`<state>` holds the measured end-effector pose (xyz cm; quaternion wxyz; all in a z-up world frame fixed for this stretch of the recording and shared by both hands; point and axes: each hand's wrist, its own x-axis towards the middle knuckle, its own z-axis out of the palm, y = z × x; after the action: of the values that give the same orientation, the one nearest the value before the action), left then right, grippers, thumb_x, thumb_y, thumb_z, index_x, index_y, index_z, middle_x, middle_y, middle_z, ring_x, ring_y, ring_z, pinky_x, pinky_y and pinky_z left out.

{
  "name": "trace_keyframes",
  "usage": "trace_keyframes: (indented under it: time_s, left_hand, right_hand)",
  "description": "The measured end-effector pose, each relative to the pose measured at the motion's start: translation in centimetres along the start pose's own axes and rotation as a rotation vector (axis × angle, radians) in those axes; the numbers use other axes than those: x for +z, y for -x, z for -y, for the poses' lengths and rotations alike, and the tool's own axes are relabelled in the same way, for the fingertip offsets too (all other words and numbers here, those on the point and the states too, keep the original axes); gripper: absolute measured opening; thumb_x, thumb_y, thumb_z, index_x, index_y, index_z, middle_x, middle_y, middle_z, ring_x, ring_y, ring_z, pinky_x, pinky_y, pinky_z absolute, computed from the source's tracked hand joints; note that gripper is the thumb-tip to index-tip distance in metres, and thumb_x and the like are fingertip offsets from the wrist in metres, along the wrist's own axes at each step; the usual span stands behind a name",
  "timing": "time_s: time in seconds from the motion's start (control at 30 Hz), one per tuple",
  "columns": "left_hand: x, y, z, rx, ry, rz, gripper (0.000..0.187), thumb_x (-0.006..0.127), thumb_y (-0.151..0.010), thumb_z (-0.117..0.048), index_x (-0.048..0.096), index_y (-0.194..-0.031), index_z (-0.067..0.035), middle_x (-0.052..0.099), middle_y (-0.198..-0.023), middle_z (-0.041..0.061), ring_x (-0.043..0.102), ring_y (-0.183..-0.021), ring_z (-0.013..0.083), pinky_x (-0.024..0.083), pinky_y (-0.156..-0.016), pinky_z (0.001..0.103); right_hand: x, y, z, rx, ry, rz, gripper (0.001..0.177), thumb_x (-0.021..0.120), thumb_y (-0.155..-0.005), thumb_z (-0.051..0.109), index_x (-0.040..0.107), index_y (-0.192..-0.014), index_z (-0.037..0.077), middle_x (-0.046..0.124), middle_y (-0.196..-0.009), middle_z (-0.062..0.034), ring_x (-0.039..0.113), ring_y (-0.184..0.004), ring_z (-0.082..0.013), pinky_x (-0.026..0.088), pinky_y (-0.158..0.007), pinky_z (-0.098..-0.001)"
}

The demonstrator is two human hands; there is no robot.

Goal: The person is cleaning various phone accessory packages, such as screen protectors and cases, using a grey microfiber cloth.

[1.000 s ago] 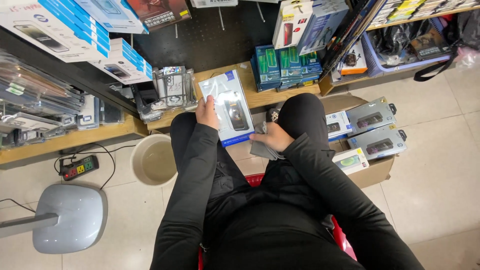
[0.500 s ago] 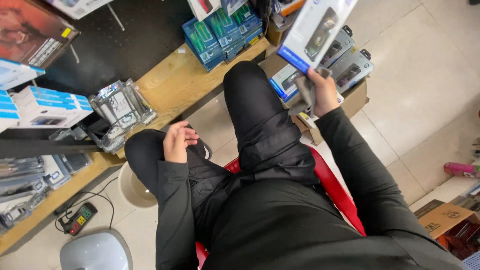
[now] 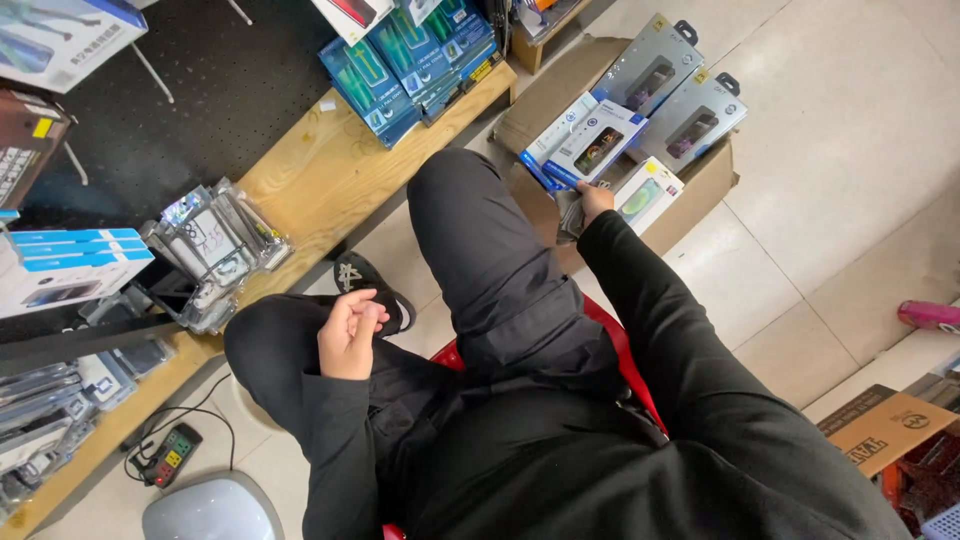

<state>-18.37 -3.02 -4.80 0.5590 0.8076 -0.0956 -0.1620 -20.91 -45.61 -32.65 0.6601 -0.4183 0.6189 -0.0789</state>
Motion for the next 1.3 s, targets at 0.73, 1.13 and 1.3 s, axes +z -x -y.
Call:
trace_keyframes:
  time_s: [0.73, 1.13, 1.3]
  left_hand:
    - [0.4, -0.9, -1.6, -0.122, -0.168, 0.103, 0.026, 0.062, -0.094, -0.018, 0.066, -0.116, -0.005, 0.07, -0.092, 0.016, 0.072, -0.088, 0.0279, 0.059, -0.072, 0.037]
    - [0.4, -0.9, -1.8, -0.123, -0.194, 0.121, 0.025, 0.063, -0.093, -0.017, 0.067, -0.115, -0.005, 0.07, -0.092, 0.017, 0.071, -0.087, 0.0297, 0.06, -0.072, 0.038]
    - [0.4, -1.0, -1.7, -0.149, -0.219, 0.166, 0.027, 0.062, -0.094, -0.02, 0.066, -0.116, -0.005, 0.071, -0.094, 0.016, 0.071, -0.091, 0.0294, 0.06, -0.073, 0.037]
  right_hand:
    - [3.0, -4.8, -1.5, -0.159, 1.017, 0.102, 0.056, 0.057, -0.096, 0.047, 0.063, -0.123, -0.002, 0.064, -0.119, -0.026, 0.058, -0.118, -0.0395, 0.047, -0.099, -0.0515]
    - [4.8, 3.4, 3.1, -0.325, 1.169, -0.138, 0.048, 0.046, -0.102, 0.047, 0.043, -0.123, 0.004, 0.061, -0.114, -0.0261, 0.065, -0.102, -0.0415, 0.052, -0.088, -0.0538]
    - [5.4, 4.8, 4.1, -0.416, 1.45, -0.013, 0.071, 0.05, -0.102, 0.055, 0.019, -0.158, 0.025, 0.03, -0.15, -0.0308, 0.065, -0.109, -0.0422, 0.055, -0.087, -0.0506]
